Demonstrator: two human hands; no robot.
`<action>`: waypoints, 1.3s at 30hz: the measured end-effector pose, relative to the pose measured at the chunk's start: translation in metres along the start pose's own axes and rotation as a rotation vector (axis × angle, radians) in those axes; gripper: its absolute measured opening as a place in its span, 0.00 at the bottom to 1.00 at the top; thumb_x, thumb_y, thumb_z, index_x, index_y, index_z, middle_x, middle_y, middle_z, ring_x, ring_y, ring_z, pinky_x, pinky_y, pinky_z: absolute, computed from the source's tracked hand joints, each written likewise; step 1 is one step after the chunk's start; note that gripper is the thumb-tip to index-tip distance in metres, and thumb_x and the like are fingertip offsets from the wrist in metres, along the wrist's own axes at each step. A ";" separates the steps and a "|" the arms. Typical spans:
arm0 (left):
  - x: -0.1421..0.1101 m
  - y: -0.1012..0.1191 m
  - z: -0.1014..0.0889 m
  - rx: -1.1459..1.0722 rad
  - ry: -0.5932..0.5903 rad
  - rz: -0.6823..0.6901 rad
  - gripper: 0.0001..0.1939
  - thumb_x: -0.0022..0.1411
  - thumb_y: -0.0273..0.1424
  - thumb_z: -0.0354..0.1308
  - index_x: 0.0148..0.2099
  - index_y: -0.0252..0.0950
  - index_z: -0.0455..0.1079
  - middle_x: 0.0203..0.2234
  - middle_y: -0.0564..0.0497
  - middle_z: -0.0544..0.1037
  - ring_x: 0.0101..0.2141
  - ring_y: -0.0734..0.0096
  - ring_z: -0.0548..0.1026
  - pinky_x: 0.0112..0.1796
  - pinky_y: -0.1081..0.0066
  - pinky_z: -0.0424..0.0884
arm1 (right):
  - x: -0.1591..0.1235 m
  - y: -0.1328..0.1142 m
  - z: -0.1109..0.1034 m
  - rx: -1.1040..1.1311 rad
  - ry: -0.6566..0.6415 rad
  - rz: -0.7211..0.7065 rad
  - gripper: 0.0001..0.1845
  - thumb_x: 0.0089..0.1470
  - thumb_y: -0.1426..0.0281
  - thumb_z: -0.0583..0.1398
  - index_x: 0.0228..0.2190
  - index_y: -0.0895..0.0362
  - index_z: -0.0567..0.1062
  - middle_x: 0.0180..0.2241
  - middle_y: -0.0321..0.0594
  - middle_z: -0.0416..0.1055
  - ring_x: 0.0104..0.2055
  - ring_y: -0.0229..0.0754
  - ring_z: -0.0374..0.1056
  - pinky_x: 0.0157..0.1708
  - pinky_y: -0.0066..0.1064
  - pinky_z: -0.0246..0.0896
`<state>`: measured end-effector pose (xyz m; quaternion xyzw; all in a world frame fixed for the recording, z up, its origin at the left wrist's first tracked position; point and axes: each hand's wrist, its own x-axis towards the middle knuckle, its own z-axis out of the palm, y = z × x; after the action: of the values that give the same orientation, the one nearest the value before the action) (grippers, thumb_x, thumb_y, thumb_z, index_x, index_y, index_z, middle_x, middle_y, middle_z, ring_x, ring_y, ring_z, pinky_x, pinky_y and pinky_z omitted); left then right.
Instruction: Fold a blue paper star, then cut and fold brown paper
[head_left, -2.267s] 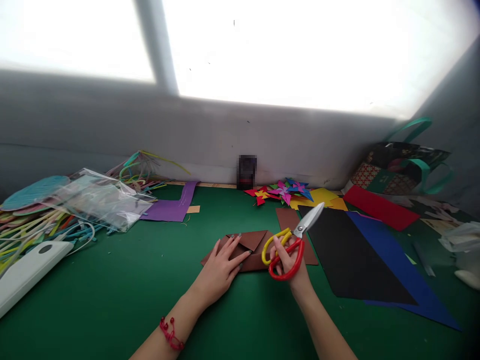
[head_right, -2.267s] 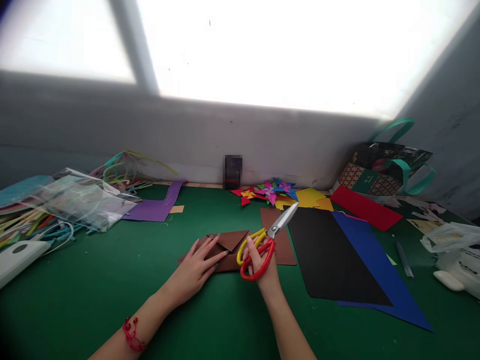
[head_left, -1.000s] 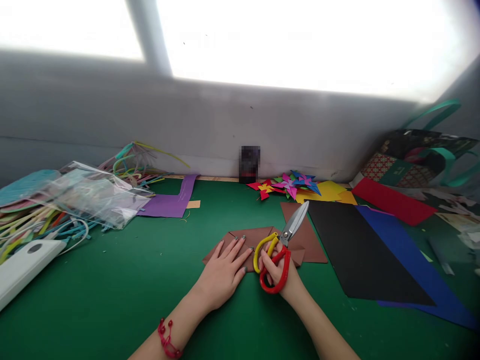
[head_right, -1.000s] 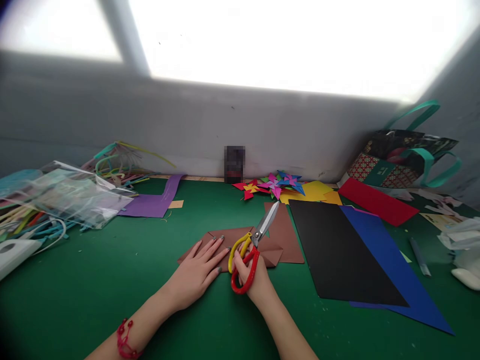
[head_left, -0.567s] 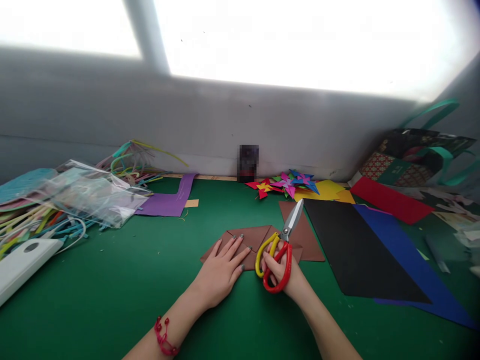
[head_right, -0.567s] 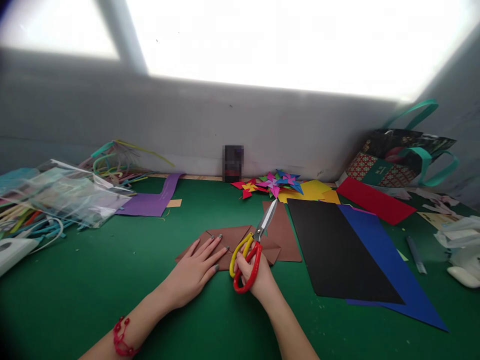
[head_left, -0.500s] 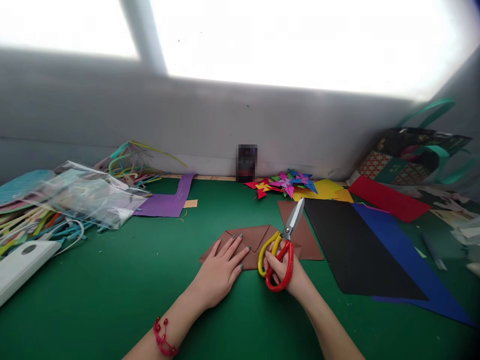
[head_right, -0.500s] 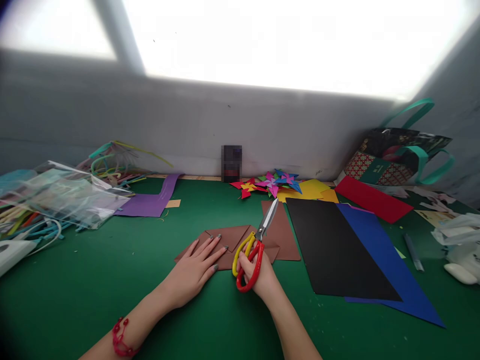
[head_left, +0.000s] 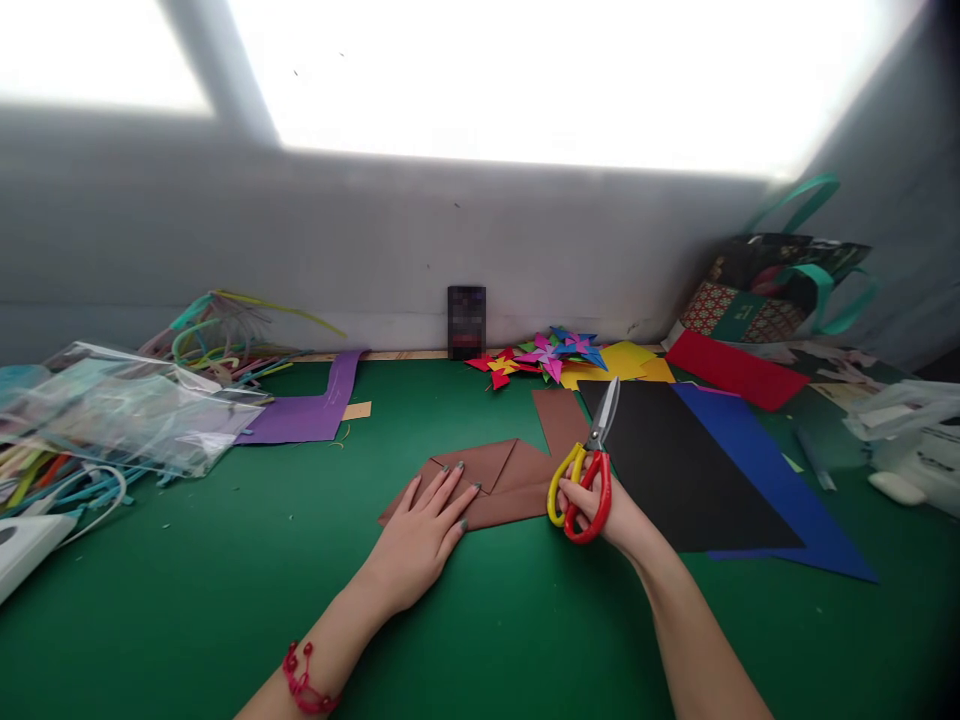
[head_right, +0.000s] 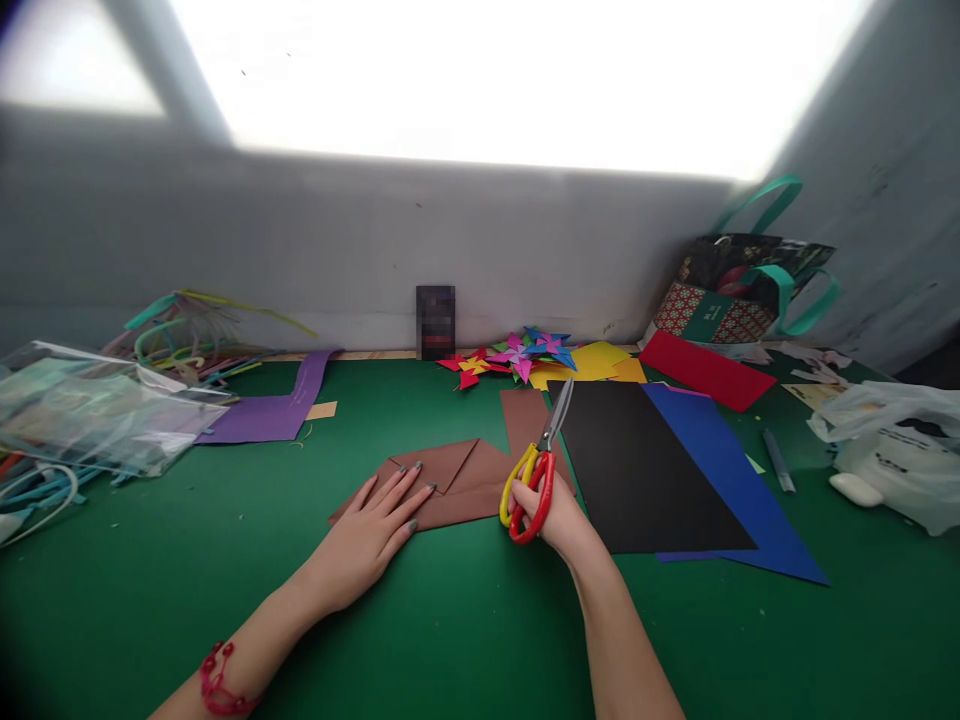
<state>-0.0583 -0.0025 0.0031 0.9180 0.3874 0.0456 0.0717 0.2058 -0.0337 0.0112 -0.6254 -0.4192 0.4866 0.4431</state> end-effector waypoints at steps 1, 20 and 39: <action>0.000 0.000 0.000 -0.001 -0.002 -0.002 0.23 0.65 0.39 0.33 0.62 0.49 0.38 0.61 0.57 0.41 0.59 0.65 0.44 0.56 0.57 0.42 | 0.000 0.000 -0.003 0.001 -0.004 -0.006 0.09 0.43 0.67 0.57 0.18 0.58 0.64 0.15 0.35 0.67 0.10 0.31 0.55 0.10 0.23 0.48; -0.001 0.002 0.001 0.005 0.014 -0.004 0.23 0.65 0.39 0.33 0.62 0.50 0.40 0.61 0.57 0.42 0.59 0.66 0.44 0.56 0.57 0.41 | -0.009 -0.015 -0.011 -0.253 0.014 -0.108 0.08 0.47 0.68 0.55 0.19 0.58 0.65 0.17 0.36 0.67 0.18 0.36 0.63 0.19 0.27 0.58; -0.002 -0.015 -0.010 -0.222 -0.015 -0.036 0.21 0.66 0.37 0.31 0.60 0.51 0.48 0.60 0.61 0.49 0.58 0.75 0.48 0.57 0.64 0.44 | 0.000 -0.004 0.085 0.154 -0.140 -0.113 0.12 0.46 0.63 0.54 0.26 0.54 0.54 0.14 0.25 0.63 0.06 0.28 0.49 0.05 0.19 0.43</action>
<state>-0.0719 0.0074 0.0107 0.8976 0.3959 0.0800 0.1765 0.1225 -0.0203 0.0041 -0.5296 -0.4449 0.5341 0.4861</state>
